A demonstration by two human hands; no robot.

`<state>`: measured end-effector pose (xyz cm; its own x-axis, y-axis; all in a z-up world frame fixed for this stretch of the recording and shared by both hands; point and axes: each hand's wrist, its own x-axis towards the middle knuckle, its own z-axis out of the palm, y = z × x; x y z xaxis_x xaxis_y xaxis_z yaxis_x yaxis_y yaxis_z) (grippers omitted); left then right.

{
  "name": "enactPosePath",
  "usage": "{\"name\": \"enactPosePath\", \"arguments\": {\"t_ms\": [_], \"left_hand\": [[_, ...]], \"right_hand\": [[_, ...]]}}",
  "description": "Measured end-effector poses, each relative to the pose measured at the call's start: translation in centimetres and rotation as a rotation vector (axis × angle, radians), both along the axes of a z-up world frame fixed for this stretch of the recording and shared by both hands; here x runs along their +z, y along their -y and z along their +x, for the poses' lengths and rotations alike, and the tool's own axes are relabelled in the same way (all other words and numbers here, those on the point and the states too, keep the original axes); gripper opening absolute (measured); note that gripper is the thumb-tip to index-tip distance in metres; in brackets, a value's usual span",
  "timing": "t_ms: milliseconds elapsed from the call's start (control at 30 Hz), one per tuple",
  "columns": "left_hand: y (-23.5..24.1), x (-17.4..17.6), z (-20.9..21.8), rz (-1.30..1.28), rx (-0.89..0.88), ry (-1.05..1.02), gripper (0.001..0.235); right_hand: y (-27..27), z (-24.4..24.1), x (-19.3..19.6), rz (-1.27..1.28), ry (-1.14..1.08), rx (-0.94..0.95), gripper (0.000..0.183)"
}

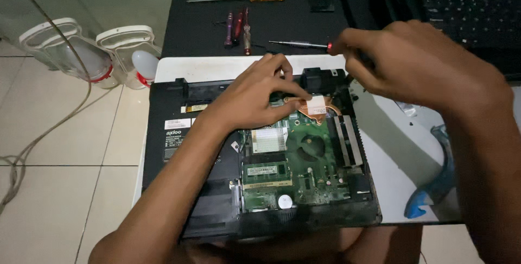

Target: The person is repairing a laptop by removing and reattaching the cooling fan and heat sink. They use a screwdriver to unscrew and screw back components, carefully handling the internal parts.

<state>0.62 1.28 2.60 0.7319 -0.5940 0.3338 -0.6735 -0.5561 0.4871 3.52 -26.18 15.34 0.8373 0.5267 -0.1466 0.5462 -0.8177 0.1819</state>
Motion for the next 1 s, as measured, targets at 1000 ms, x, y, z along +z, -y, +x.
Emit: {"name": "enactPosePath", "arguments": {"t_ms": [1000], "left_hand": [[2.1, -0.9, -0.6, 0.093, 0.044, 0.015, 0.035]], "right_hand": [[-5.9, 0.1, 4.1, -0.284, -0.234, -0.043, 0.033]]}}
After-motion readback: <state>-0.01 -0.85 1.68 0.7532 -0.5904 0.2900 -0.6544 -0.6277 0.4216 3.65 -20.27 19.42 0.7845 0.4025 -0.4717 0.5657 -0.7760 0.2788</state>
